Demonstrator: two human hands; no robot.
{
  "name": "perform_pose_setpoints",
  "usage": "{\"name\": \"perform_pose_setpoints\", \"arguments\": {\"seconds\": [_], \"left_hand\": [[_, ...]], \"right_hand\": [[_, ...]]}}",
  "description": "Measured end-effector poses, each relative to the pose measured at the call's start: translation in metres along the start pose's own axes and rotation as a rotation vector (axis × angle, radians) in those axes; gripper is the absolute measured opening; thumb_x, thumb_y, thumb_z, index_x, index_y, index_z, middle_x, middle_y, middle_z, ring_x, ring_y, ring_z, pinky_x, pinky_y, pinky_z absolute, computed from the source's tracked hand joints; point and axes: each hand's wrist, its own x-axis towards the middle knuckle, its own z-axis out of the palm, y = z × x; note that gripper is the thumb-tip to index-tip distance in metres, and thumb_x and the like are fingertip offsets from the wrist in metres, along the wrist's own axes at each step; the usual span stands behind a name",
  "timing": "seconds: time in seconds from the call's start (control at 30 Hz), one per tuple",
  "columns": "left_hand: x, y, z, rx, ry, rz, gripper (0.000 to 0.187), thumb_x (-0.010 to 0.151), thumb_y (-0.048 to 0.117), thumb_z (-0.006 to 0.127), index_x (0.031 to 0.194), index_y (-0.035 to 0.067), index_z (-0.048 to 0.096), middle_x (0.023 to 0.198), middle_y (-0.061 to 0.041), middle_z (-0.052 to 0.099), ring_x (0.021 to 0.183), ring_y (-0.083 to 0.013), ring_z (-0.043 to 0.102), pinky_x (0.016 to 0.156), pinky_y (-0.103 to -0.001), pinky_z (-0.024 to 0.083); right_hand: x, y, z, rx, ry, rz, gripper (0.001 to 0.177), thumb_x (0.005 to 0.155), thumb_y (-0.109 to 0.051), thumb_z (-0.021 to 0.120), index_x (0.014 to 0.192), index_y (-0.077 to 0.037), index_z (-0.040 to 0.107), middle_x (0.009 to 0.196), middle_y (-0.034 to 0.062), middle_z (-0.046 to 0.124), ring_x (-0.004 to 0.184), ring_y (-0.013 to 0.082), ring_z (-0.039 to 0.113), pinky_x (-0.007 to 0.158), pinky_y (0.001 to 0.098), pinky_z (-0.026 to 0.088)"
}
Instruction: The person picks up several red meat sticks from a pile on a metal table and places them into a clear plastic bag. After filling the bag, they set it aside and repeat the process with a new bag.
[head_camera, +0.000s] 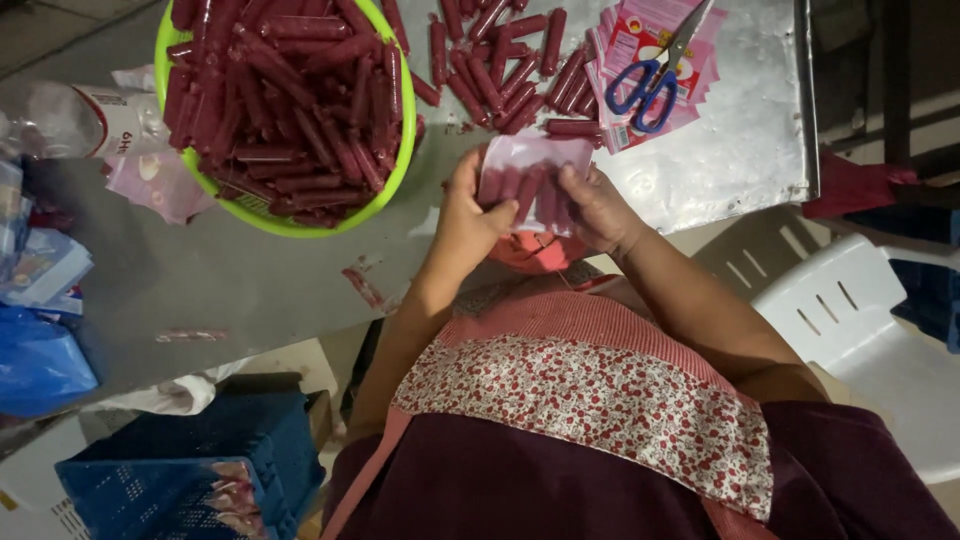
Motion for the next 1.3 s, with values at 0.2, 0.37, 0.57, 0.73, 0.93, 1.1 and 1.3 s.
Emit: {"name": "perform_pose_setpoints", "arguments": {"seconds": [0.2,0.37,0.57,0.73,0.93,1.1,1.3], "left_hand": [[-0.016,-0.002,0.0,-0.124,-0.062,-0.031,0.023,0.082,0.014,0.082,0.1,0.009,0.068,0.082,-0.007,0.068,0.081,-0.0164,0.064,0.07,-0.031,0.052],[-0.006,-0.02,0.007,-0.195,0.041,-0.006,0.011,0.086,0.01,0.08,0.088,0.008,0.069,0.071,0.0,0.064,0.07,-0.0086,0.06,0.061,-0.026,0.048],[-0.015,-0.019,0.008,-0.311,0.114,-0.016,0.004,0.091,0.006,0.074,0.093,0.004,0.072,0.08,-0.001,0.069,0.075,-0.0084,0.058,0.07,-0.025,0.049],[-0.01,-0.058,0.012,-0.29,0.14,-0.028,0.007,0.094,0.006,0.072,0.1,0.006,0.073,0.09,-0.001,0.072,0.084,-0.008,0.057,0.077,-0.027,0.051],[-0.019,-0.048,-0.008,0.086,-0.015,0.017,0.042,0.086,0.019,0.078,0.126,0.012,0.064,0.11,-0.016,0.074,0.101,-0.0311,0.069,0.085,-0.042,0.056],[-0.017,-0.061,-0.013,0.503,-0.173,0.116,0.035,0.089,0.032,0.079,0.118,0.015,0.071,0.107,-0.011,0.076,0.104,-0.0337,0.073,0.089,-0.045,0.059],[-0.016,-0.109,-0.028,0.628,-0.087,0.207,0.016,0.099,0.038,0.066,0.102,0.023,0.069,0.087,-0.004,0.072,0.09,-0.0292,0.074,0.08,-0.041,0.059]], "right_hand": [[-0.005,-0.001,0.004,-0.299,0.039,0.003,0.039,0.102,-0.048,0.065,0.095,-0.009,0.065,0.081,0.006,0.066,0.08,0.0204,0.071,0.074,0.0348,0.057],[0.011,0.013,-0.013,-0.476,0.071,-0.215,0.031,0.108,-0.038,0.059,0.089,-0.014,0.057,0.076,-0.0042,0.056,0.075,0.009,0.06,0.068,0.0245,0.047],[0.033,0.035,-0.041,-0.365,0.085,-0.342,0.022,0.107,-0.023,0.063,0.089,-0.012,0.057,0.073,-0.0033,0.054,0.07,0.0069,0.056,0.067,0.0231,0.044],[0.029,0.031,-0.045,-0.539,0.06,-0.356,0.02,0.109,-0.025,0.061,0.096,-0.01,0.062,0.074,-0.0048,0.054,0.073,0.005,0.052,0.067,0.0226,0.042],[0.025,0.026,-0.046,-0.706,-0.064,-0.343,0.027,0.112,-0.023,0.055,0.092,-0.007,0.062,0.07,0.0,0.056,0.072,0.01,0.052,0.068,0.0261,0.043],[0.031,0.039,-0.052,-0.791,-0.173,-0.34,0.025,0.112,-0.021,0.057,0.093,-0.007,0.065,0.073,-0.0015,0.057,0.077,0.0093,0.051,0.073,0.0286,0.045],[0.037,0.03,-0.057,-0.794,-0.168,-0.302,0.029,0.112,-0.027,0.052,0.097,-0.006,0.064,0.08,0.0041,0.059,0.085,0.0161,0.055,0.084,0.037,0.048]]}}
